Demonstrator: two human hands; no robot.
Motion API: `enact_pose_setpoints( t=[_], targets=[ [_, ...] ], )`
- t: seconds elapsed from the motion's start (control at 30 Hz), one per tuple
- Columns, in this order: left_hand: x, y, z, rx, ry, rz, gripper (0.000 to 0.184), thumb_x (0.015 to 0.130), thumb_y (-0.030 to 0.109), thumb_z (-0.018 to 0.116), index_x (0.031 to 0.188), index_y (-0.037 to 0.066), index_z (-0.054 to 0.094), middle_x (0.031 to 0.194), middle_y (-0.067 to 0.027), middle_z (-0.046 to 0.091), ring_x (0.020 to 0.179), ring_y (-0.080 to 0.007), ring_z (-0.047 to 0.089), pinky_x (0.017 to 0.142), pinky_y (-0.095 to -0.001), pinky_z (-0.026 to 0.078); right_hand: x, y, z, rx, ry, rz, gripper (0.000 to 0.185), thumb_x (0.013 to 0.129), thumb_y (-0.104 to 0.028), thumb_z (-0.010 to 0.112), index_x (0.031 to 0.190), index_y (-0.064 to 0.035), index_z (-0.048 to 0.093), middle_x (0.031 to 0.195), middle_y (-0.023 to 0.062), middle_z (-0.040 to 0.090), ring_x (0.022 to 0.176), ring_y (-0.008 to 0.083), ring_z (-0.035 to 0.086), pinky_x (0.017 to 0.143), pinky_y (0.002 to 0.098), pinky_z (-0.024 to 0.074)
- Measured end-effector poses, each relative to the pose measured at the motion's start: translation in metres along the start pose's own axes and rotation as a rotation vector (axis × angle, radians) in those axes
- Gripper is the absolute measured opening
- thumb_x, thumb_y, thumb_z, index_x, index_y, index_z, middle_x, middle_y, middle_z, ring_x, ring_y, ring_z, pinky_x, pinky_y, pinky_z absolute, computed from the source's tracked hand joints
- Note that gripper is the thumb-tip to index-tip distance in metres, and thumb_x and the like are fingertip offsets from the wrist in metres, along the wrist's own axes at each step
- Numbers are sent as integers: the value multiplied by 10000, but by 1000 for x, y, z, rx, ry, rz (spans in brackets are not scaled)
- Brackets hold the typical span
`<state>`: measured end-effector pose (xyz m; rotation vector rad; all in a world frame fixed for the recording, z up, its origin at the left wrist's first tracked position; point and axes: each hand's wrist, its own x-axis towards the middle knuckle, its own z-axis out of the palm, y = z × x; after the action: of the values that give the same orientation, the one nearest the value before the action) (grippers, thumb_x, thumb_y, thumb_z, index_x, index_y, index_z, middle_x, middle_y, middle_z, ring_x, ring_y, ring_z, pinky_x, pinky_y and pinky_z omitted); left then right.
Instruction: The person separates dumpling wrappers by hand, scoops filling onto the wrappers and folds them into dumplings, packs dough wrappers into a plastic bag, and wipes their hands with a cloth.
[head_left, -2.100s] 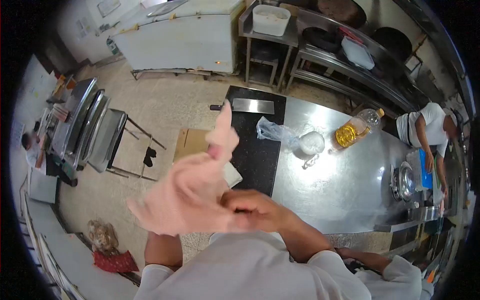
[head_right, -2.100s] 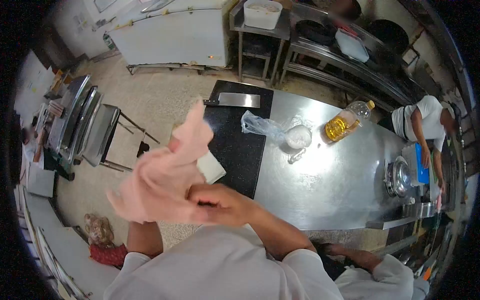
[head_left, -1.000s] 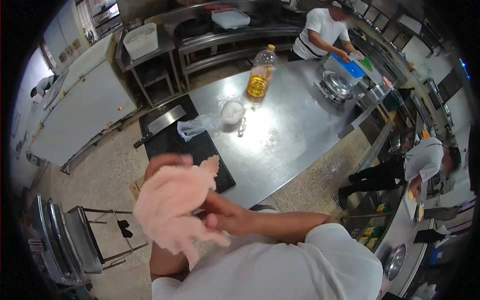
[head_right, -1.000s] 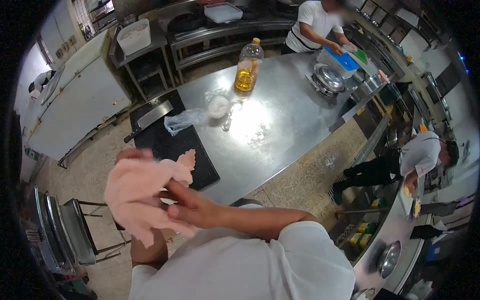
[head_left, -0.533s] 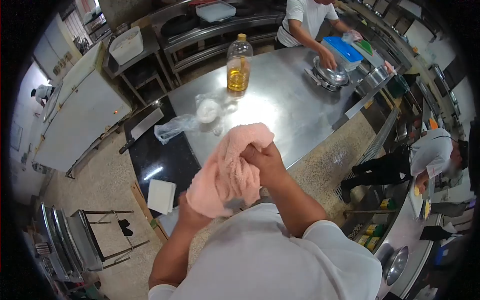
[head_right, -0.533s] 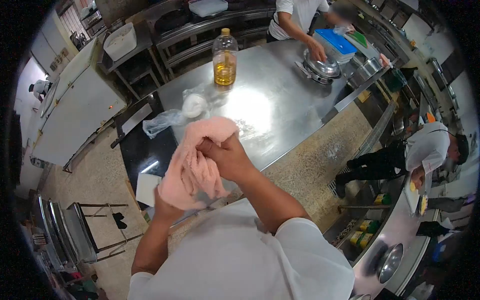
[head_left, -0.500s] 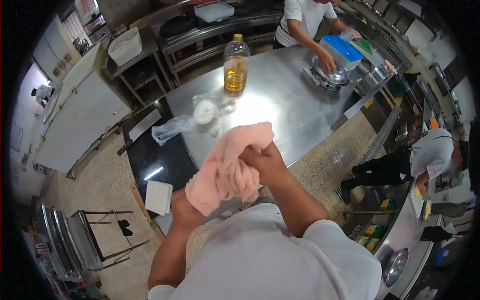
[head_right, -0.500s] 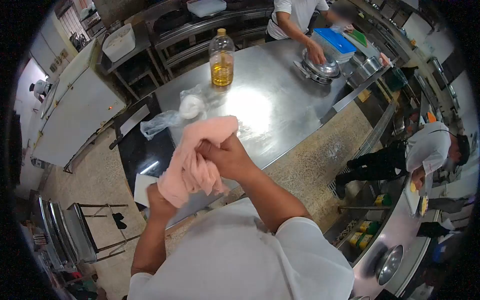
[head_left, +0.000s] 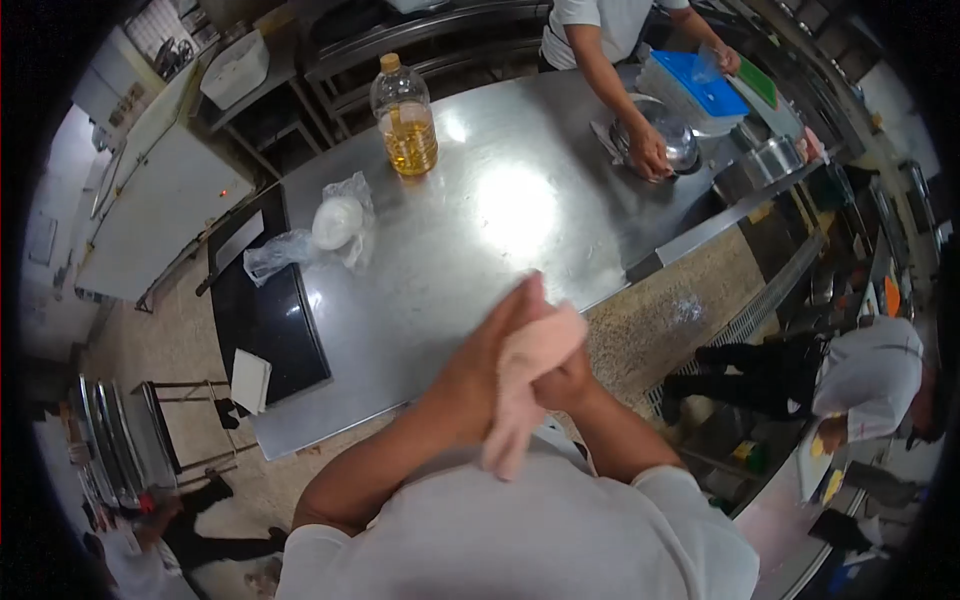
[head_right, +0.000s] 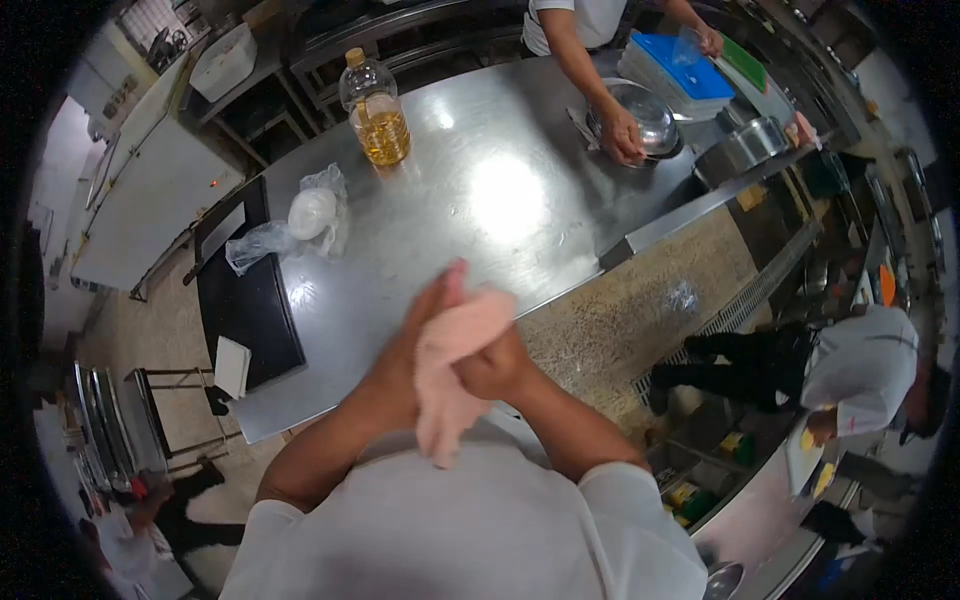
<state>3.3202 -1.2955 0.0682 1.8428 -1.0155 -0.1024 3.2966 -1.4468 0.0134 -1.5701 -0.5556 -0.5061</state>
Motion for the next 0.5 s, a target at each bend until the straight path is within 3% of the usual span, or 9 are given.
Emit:
enact_pose_setpoints(
  t=[0.07, 0.13, 0.2, 0.27, 0.33, 0.4, 0.5],
  targets=[
    [4, -17, 25, -36, -61, 11, 665, 849, 148, 650, 1434, 7, 368, 1437, -229, 403, 1295, -336, 452, 1051, -385, 408, -19, -2, -20, -91, 344, 210, 174, 808, -15, 568, 951, -5, 667, 938, 110, 692, 803, 195, 665, 706, 331, 516],
    [5, -23, 37, -88, -135, 19, 577, 874, 143, 647, 1395, 3, 441, 1401, -220, 463, 1222, -323, 530, 1025, -396, 423, -51, 6, -68, 25, 352, 615, 194, 818, 3, 583, 999, 4, 652, 958, 83, 681, 869, 148, 636, 753, 312, 510],
    [3, -26, 22, -231, -354, -325, 243, 866, 118, 674, 1085, 14, 671, 1085, -179, 665, 964, -267, 653, 844, -354, 506, -62, -2, -112, -162, 521, 780, 205, 827, 8, 590, 1026, 28, 634, 1023, 78, 665, 974, 138, 605, 842, 312, 491],
    [-16, -45, 24, -234, -68, -428, 113, 853, 120, 702, 801, 20, 692, 821, -100, 693, 752, -201, 653, 692, -310, 503, -84, 11, -157, -482, 648, 548, 181, 874, -4, 543, 1039, 33, 606, 1049, 92, 642, 943, 148, 615, 838, 282, 489],
    [-37, -55, 16, -234, 4, -467, 129, 863, 123, 693, 800, 12, 670, 823, -96, 686, 747, -178, 643, 673, -300, 494, -78, -4, -203, -716, 587, 346, 206, 859, 20, 545, 1052, 35, 614, 1045, 109, 644, 919, 156, 629, 837, 281, 489],
    [-49, -57, 12, -227, 76, -512, 147, 874, 125, 683, 798, 4, 648, 825, -92, 678, 742, -156, 632, 655, -289, 485, -56, -27, -223, -588, 844, 215, 174, 802, 51, 574, 949, 6, 655, 1019, 102, 637, 954, 197, 621, 882, 316, 474],
    [-56, -53, 11, -216, 96, -481, 153, 898, 123, 641, 826, -12, 647, 754, -93, 643, 698, -153, 612, 640, -289, 476, -13, -52, -251, -763, 714, 28, 217, 797, 74, 566, 993, 35, 652, 1048, 116, 650, 886, 196, 646, 848, 299, 499]
  ],
)
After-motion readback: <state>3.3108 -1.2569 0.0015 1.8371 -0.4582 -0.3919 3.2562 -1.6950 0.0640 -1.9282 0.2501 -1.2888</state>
